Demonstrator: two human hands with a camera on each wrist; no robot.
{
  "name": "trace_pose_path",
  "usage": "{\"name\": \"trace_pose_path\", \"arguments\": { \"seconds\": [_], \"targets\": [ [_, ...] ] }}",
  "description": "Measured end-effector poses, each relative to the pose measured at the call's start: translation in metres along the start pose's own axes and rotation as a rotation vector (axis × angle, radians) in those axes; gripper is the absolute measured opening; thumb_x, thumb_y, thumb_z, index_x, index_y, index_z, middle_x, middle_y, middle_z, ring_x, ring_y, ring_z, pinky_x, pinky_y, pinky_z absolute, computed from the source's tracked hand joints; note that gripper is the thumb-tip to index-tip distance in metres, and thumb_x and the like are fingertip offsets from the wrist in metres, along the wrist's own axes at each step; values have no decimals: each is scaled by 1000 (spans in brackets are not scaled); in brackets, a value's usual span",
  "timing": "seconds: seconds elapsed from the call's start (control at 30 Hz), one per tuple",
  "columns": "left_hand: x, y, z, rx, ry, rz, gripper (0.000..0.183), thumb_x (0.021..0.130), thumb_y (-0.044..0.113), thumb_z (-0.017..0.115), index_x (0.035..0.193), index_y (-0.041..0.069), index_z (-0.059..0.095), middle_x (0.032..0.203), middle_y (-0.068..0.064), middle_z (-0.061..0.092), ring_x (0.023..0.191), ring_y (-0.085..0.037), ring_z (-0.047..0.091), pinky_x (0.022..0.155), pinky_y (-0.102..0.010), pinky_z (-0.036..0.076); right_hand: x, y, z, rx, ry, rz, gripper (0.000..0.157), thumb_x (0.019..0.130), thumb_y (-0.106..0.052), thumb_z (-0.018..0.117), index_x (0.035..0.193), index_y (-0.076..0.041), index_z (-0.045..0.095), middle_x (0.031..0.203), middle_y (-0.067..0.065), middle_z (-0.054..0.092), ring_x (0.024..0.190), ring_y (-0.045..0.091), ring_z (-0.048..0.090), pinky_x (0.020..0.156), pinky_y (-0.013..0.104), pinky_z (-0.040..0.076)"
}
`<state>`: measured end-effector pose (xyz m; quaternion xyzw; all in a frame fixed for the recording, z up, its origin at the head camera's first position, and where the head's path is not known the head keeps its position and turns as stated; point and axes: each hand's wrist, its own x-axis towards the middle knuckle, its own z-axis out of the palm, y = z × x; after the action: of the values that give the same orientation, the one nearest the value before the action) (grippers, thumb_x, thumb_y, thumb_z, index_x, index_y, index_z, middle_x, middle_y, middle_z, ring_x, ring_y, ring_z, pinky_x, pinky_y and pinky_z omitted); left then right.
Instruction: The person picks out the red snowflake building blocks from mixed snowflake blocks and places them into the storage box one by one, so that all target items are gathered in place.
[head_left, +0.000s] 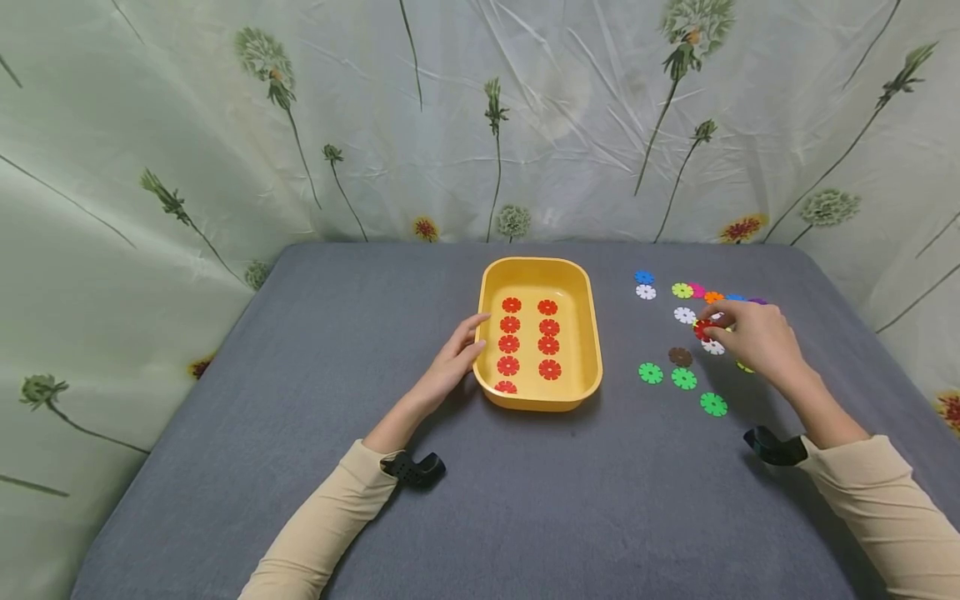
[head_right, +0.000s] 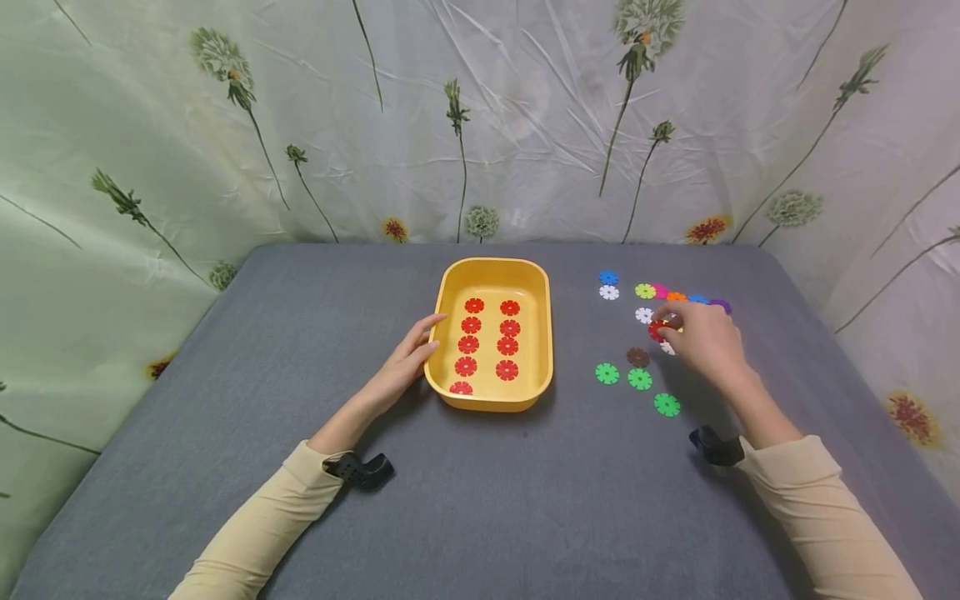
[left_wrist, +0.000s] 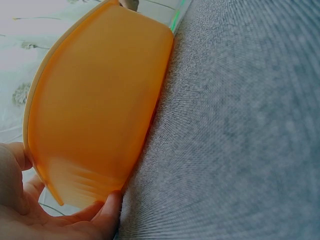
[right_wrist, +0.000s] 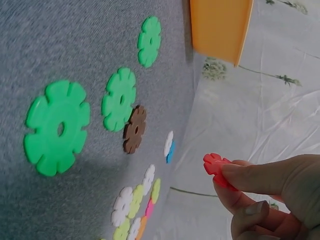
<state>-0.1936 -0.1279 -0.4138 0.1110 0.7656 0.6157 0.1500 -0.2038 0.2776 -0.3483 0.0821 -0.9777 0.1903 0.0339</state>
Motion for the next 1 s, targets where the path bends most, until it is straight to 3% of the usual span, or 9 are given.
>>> {"name": "trace_pose_path", "arguments": {
  "seconds": [0.17, 0.23, 0.5, 0.7, 1.0],
  "targets": [
    [-10, 18, 2, 15, -15, -1, 50, 101, 20, 37, 148, 17, 20, 143, -25, 33, 125, -36, 44, 105, -45, 36, -1, -7, 1, 12, 42, -16, 18, 84, -8, 63, 101, -3, 66, 89, 26, 68, 66, 25, 56, 42, 29, 35],
    [-10, 19, 2, 17, -15, 0, 50, 101, 21, 37, 148, 16, 20, 143, -25, 33, 125, -36, 44, 105, -44, 36, -1, -10, 1, 23, 64, -26, 18, 84, -8, 64, 101, -3, 67, 86, 25, 69, 65, 24, 57, 42, 29, 35],
    [1, -4, 0, 9, 11, 10, 48, 101, 28, 39, 147, 26, 24, 142, -20, 36, 125, -33, 45, 105, -46, 35, 1, -24, 2, 85, 91, -65, 24, 81, -9, 70, 102, -2, 63, 83, 23, 69, 61, 19, 54, 47, 25, 37],
    [0, -6, 2, 17, 27, 22, 45, 101, 28, 39, 144, 29, 27, 139, -17, 39, 123, -31, 48, 104, -46, 37, 1, -36, 5, 130, 109, -116, 15, 80, -10, 72, 93, -4, 67, 81, 20, 70, 62, 16, 54, 48, 23, 36],
    [1, -5, 2, 14, 29, 32, 46, 100, 29, 39, 144, 31, 27, 140, -16, 39, 123, -30, 48, 103, -45, 38, 5, -57, 8, 151, 96, -154, 11, 80, -8, 71, 92, -6, 71, 81, 16, 71, 59, 15, 51, 46, 22, 38]
  ]
}}
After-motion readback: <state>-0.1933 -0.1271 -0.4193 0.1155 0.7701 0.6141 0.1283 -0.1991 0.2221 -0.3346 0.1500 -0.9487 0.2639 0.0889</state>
